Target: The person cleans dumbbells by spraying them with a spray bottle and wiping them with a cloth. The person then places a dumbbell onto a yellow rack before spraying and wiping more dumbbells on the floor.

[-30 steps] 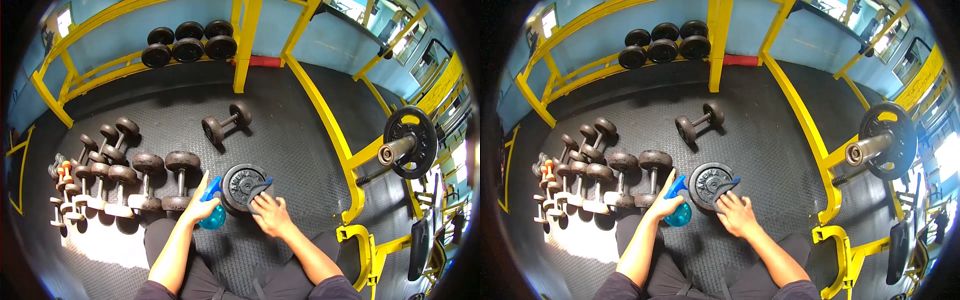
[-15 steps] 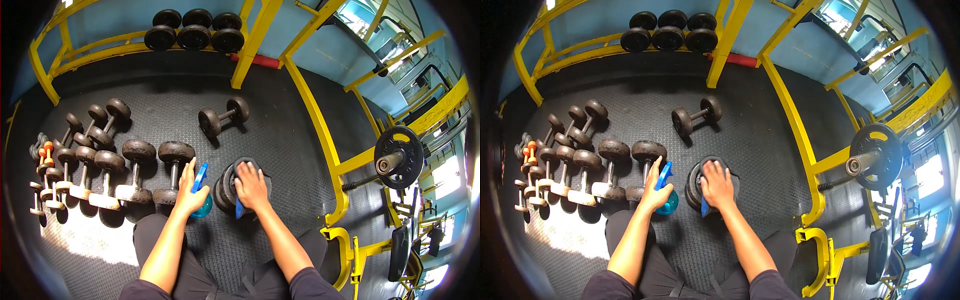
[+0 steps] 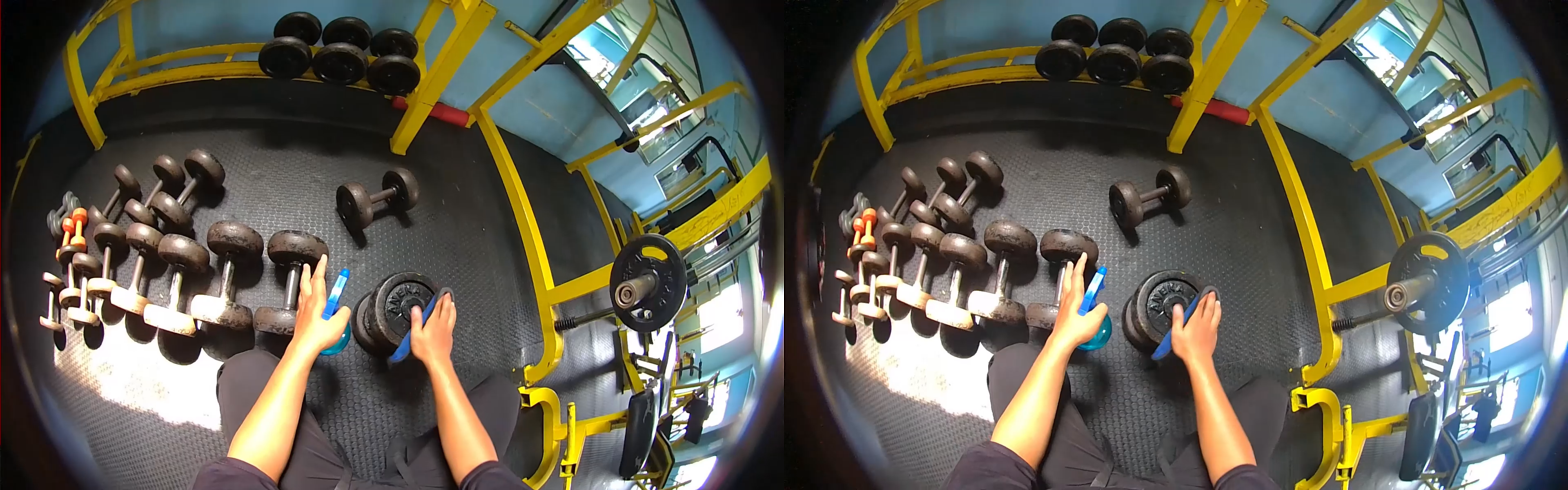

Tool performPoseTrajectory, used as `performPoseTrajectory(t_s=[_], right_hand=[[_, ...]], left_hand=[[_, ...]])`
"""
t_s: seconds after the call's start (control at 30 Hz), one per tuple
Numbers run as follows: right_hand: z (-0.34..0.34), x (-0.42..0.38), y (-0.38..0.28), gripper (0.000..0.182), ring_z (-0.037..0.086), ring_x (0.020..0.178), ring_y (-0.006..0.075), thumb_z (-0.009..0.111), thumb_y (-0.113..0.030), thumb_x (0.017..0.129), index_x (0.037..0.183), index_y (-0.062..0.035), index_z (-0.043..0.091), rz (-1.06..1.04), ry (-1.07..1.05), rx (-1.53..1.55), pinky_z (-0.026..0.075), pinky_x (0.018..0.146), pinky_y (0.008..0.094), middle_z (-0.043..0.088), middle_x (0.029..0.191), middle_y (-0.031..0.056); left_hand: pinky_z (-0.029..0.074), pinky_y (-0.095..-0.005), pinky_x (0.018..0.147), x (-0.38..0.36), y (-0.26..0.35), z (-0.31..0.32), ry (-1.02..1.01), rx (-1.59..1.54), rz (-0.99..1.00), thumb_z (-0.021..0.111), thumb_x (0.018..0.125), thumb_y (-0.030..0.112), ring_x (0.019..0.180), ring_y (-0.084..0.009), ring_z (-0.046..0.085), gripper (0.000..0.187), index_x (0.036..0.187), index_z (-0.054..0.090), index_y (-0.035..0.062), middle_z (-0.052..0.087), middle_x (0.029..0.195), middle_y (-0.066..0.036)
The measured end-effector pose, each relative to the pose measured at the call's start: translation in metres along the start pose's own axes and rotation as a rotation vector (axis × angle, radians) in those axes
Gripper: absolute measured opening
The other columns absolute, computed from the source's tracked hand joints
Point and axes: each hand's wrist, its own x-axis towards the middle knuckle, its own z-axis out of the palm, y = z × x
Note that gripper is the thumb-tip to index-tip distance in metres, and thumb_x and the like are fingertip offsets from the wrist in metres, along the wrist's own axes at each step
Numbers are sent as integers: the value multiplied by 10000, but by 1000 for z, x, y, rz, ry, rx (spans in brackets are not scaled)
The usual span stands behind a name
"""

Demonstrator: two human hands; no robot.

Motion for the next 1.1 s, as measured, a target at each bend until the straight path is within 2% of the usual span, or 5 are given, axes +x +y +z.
performPoseTrajectory(t_s=[0.17, 0.33, 0.67, 0.97, 1.1], right_hand=[[-18, 59, -55, 760, 307, 1420, 384, 452, -581, 955, 1439, 2, 404, 156, -122, 31, 278, 1140, 537, 382, 1521, 179], [5, 42, -87, 680, 248, 1459, 359, 477, -592, 929, 1397, -100, 514, -302, -76, -56, 123, 1166, 623, 389, 1532, 112], [-35, -68, 1, 734, 273, 1455, 385, 554, -59, 811, 1512, -75, 338, -690, -239, -194, 235, 1190, 489, 247, 1596, 181], [24, -12, 62, 693, 192, 1483, 343, 330, -418, 1060, 1534, 54, 150, -54, -83, 633, 157, 1202, 393, 120, 1615, 237], [7, 73, 62, 928, 426, 1356, 287, 258, -718, 966, 1384, 78, 485, 362, -289, 918, 306, 1128, 351, 511, 1416, 199]], left_hand=[[304, -555, 1125, -7, 6, 1, 23, 12, -4, 644, 714, 120, 1427, -538, 200, 991, 1573, 155, 191, 65, 1560, -358], [308, -548, 1130, -7, 1, 4, 30, -43, 4, 643, 718, 90, 1442, -540, 139, 979, 1568, 165, 177, 31, 1555, -364], [237, -537, 1161, 2, -6, 8, 66, -79, -71, 632, 718, 76, 1459, -525, 85, 970, 1563, 172, 198, 36, 1532, -397], [254, -529, 1157, 3, -2, 11, 71, -94, -26, 611, 722, 76, 1468, -508, 59, 960, 1566, 165, 173, 57, 1534, -380], [289, -524, 1143, -2, 3, 7, 53, -131, -56, 611, 729, 80, 1472, -498, 62, 954, 1566, 162, 167, 39, 1550, -348]])
